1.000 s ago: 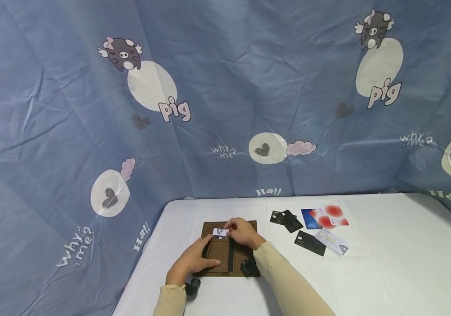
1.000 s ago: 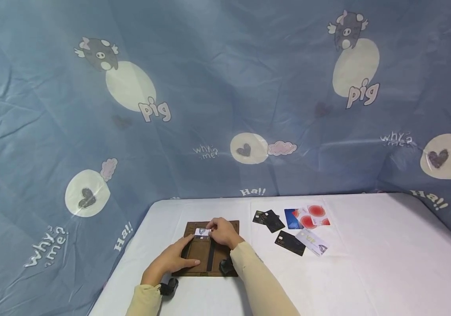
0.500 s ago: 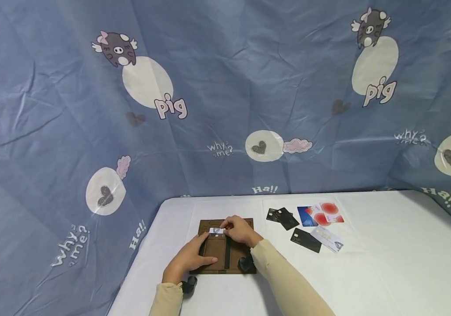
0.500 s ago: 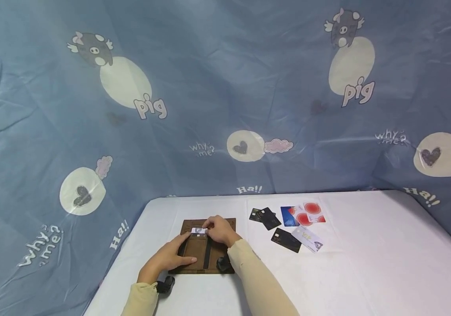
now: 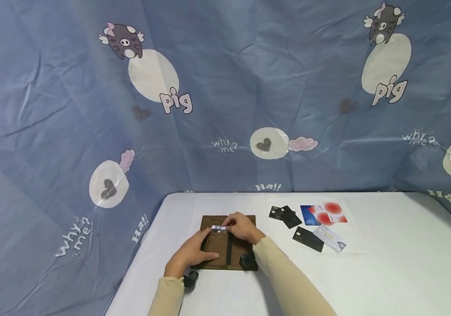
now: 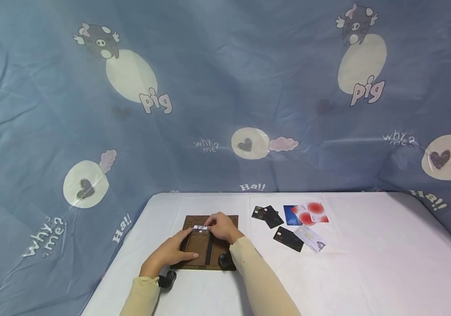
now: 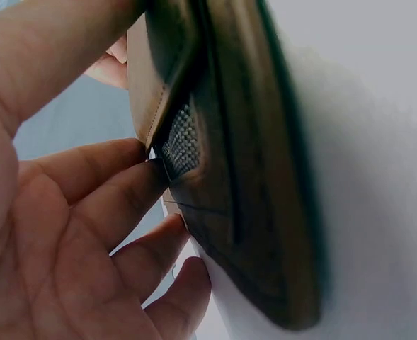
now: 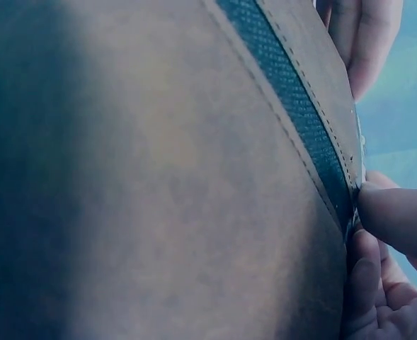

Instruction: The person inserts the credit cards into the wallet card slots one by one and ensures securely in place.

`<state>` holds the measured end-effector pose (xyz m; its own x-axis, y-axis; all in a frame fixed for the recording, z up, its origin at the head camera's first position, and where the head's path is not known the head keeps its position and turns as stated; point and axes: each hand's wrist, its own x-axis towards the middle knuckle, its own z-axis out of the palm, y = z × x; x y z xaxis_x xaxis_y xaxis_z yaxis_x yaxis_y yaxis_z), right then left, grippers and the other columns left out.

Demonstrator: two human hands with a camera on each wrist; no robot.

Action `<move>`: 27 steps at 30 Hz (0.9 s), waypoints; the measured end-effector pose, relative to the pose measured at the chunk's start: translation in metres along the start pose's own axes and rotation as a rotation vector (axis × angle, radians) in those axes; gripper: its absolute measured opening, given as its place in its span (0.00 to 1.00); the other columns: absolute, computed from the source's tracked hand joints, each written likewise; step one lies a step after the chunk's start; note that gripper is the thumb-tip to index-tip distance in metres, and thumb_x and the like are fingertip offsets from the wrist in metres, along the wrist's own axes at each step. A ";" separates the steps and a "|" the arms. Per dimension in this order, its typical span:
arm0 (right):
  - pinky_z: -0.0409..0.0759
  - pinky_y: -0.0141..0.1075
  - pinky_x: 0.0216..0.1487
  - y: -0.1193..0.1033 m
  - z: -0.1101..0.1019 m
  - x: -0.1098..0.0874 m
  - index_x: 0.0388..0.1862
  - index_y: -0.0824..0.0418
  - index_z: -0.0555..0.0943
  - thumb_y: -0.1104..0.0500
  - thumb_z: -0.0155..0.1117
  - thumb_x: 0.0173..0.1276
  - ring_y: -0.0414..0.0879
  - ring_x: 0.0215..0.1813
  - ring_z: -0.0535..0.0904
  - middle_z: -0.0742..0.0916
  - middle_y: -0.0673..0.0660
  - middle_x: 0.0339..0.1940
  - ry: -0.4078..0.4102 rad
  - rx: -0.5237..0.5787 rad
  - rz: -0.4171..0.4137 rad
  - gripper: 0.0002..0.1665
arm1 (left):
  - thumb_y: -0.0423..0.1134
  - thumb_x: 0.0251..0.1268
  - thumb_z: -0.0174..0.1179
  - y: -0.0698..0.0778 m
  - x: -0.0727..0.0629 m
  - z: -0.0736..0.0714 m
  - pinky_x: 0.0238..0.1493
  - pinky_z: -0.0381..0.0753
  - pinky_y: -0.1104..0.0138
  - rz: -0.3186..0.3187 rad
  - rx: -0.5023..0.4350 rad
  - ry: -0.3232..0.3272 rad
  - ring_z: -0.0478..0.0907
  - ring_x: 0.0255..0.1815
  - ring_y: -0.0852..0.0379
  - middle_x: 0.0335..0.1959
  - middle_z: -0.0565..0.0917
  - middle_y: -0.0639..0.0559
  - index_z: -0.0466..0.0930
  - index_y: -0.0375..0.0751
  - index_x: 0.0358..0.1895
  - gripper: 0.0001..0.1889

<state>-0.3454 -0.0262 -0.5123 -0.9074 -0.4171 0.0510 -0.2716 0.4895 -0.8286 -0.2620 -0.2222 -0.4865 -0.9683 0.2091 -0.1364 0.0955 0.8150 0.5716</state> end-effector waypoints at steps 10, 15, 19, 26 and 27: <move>0.74 0.35 0.44 -0.004 0.000 0.002 0.35 0.61 0.88 0.71 0.59 0.63 0.40 0.38 0.74 0.85 0.53 0.37 -0.032 -0.015 -0.062 0.12 | 0.50 0.53 0.75 0.000 0.003 -0.003 0.66 0.67 0.38 -0.006 0.019 0.006 0.63 0.72 0.29 0.72 0.63 0.26 0.61 0.37 0.75 0.48; 0.74 0.33 0.38 -0.004 0.002 0.004 0.46 0.62 0.87 0.67 0.66 0.64 0.40 0.35 0.74 0.86 0.55 0.37 -0.062 -0.030 -0.091 0.12 | 0.50 0.54 0.74 0.000 0.003 -0.002 0.66 0.67 0.39 0.010 0.021 0.001 0.65 0.71 0.29 0.72 0.64 0.26 0.61 0.36 0.75 0.47; 0.74 0.31 0.37 -0.004 0.003 0.004 0.46 0.63 0.88 0.67 0.67 0.63 0.38 0.33 0.74 0.88 0.55 0.36 -0.080 -0.048 -0.129 0.12 | 0.50 0.54 0.74 -0.001 0.004 -0.001 0.66 0.68 0.39 0.010 0.024 0.000 0.65 0.70 0.29 0.71 0.64 0.26 0.61 0.36 0.74 0.47; 0.75 0.32 0.40 -0.003 0.003 0.005 0.45 0.62 0.88 0.68 0.65 0.64 0.38 0.36 0.75 0.89 0.55 0.38 -0.085 -0.037 -0.120 0.12 | 0.51 0.54 0.74 -0.001 0.004 -0.002 0.66 0.68 0.39 0.008 0.033 -0.002 0.65 0.70 0.29 0.71 0.63 0.25 0.61 0.36 0.75 0.48; 0.75 0.32 0.40 -0.003 0.003 0.005 0.45 0.62 0.88 0.68 0.65 0.63 0.38 0.36 0.75 0.89 0.55 0.38 -0.087 -0.037 -0.121 0.12 | 0.51 0.54 0.74 -0.001 0.004 -0.002 0.66 0.68 0.39 0.007 0.034 -0.004 0.65 0.70 0.28 0.71 0.63 0.25 0.61 0.36 0.75 0.48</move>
<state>-0.3484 -0.0321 -0.5108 -0.8367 -0.5385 0.0997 -0.3905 0.4589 -0.7981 -0.2666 -0.2229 -0.4863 -0.9668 0.2168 -0.1356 0.1100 0.8312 0.5450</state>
